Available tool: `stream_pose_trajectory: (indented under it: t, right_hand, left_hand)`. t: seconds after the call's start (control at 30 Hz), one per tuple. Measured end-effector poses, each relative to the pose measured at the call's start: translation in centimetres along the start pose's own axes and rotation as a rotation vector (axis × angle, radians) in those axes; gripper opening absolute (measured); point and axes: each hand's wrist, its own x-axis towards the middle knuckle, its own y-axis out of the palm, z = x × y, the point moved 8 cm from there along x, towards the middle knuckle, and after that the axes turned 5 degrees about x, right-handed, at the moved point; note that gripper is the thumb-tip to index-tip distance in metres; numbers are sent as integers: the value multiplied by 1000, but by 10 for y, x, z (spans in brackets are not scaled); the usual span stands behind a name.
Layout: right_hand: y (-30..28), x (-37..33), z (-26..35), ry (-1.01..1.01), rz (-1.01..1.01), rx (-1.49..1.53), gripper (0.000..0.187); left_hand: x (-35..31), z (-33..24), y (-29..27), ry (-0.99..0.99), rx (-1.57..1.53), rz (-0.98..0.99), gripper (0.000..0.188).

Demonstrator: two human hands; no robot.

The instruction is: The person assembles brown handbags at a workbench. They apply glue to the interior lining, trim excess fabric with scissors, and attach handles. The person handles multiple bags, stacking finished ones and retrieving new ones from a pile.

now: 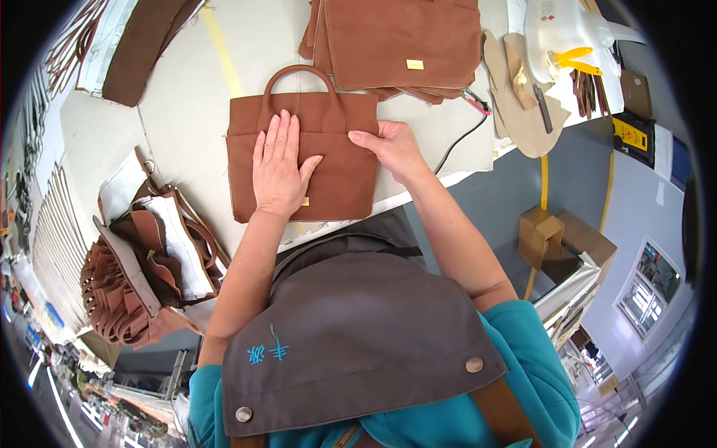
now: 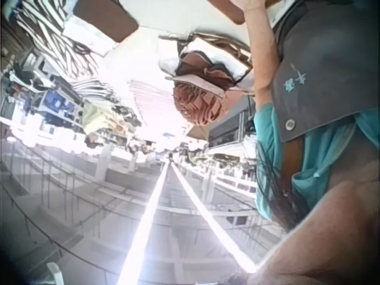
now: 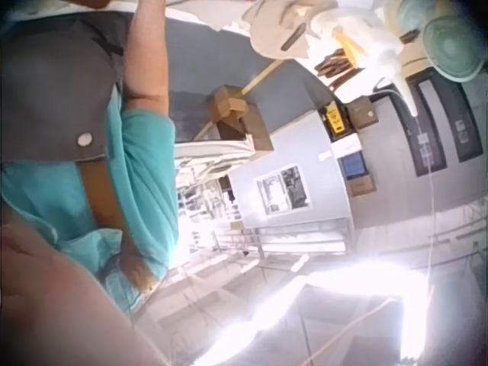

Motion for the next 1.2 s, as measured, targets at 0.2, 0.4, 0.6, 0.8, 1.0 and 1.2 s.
stream_pose_trajectory:
  t: [0.2,0.4,0.6,0.8,1.0,1.2]
  right_hand:
    - [-21,-3,-2,94,71,-12,28]
    - [-19,-19,9,207,223,296,27]
    - [-22,-19,-7,35,228,108,19]
    - [-2,-18,1,10,70,67,22]
    - [2,-8,-8,-27,42,257,21]
    - [-20,-13,-10,104,85,74,21]
  left_hand:
    - [1,-2,0,0,6,6,72]
    - [1,-2,-1,16,-9,-21,70]
    - [0,-4,-4,39,-29,-37,67]
    - [0,-6,-5,53,5,-53,64]
    - [2,-5,-5,15,-5,-31,68]
    - [-1,3,-10,53,-170,-57,70]
